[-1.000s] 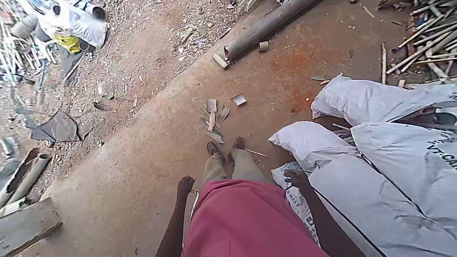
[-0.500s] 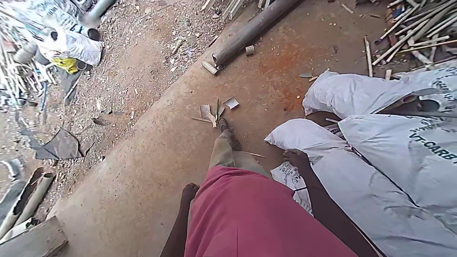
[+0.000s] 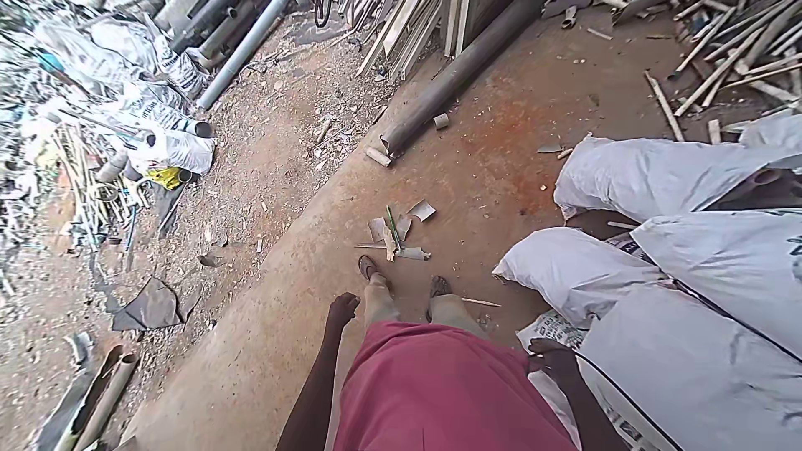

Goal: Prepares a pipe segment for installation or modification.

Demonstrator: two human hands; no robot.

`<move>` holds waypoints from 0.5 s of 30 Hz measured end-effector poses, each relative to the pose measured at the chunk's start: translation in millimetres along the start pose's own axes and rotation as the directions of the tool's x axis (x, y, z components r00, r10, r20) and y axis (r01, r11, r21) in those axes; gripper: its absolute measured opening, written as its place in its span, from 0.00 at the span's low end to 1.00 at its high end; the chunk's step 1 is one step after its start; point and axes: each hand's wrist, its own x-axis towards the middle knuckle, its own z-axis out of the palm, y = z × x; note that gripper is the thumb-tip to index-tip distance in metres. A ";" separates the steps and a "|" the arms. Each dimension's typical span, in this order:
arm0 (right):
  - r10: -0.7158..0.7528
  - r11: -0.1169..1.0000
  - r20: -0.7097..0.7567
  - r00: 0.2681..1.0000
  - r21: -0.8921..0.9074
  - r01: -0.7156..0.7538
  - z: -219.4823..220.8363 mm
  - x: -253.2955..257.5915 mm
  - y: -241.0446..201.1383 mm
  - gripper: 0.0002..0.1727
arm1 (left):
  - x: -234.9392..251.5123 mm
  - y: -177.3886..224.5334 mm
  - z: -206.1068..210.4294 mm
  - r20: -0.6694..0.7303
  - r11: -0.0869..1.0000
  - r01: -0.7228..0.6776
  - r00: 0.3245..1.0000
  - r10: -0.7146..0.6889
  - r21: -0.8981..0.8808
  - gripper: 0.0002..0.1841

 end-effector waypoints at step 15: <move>-0.124 0.991 -0.055 0.991 -0.060 0.120 145.5 -80.1 -135.0 0.16 | 94.5 -83.8 -118.3 0.133 0.987 0.151 0.979 -0.157 0.052 0.21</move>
